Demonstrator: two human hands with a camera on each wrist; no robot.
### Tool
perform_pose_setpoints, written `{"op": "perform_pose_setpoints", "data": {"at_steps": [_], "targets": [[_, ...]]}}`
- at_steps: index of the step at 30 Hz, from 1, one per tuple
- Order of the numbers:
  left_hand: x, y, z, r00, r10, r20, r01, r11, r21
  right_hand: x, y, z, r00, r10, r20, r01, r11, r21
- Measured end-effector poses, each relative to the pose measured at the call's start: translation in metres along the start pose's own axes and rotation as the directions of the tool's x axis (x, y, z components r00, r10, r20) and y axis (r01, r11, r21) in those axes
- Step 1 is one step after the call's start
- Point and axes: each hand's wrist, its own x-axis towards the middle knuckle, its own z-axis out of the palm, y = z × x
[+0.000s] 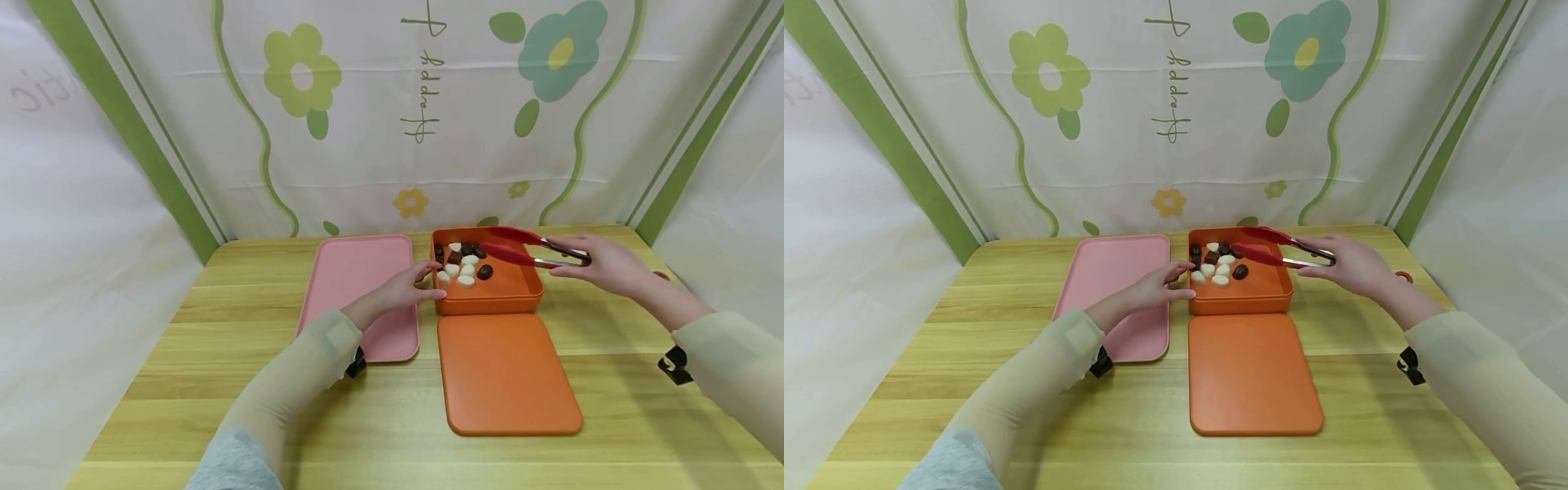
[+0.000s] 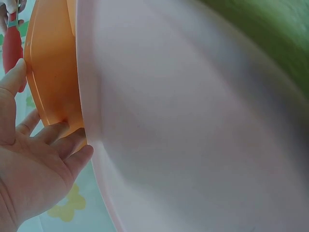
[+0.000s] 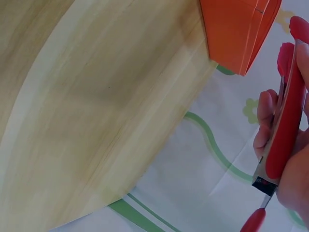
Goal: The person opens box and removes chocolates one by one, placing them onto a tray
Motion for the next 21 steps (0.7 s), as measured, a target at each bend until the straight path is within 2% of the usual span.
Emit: {"op": "perform_pose_setpoints", "data": {"at_steps": [8,15,21], "targets": [[-0.001,0.000,0.000,1.000,0.000,0.002,0.000,1.000,0.003,0.003,-0.006,-0.005,0.998,-0.036,0.052,0.040,0.997,-0.067],[0.000,-0.001,0.000,1.000,0.003,-0.004,-0.003,1.000,0.000,0.011,-0.013,-0.010,0.990,-0.032,0.138,0.055,0.984,-0.167],[0.000,-0.002,0.001,1.000,-0.002,-0.002,0.002,1.000,-0.010,0.020,-0.019,-0.012,0.979,-0.005,0.206,0.050,0.976,-0.211]]}}
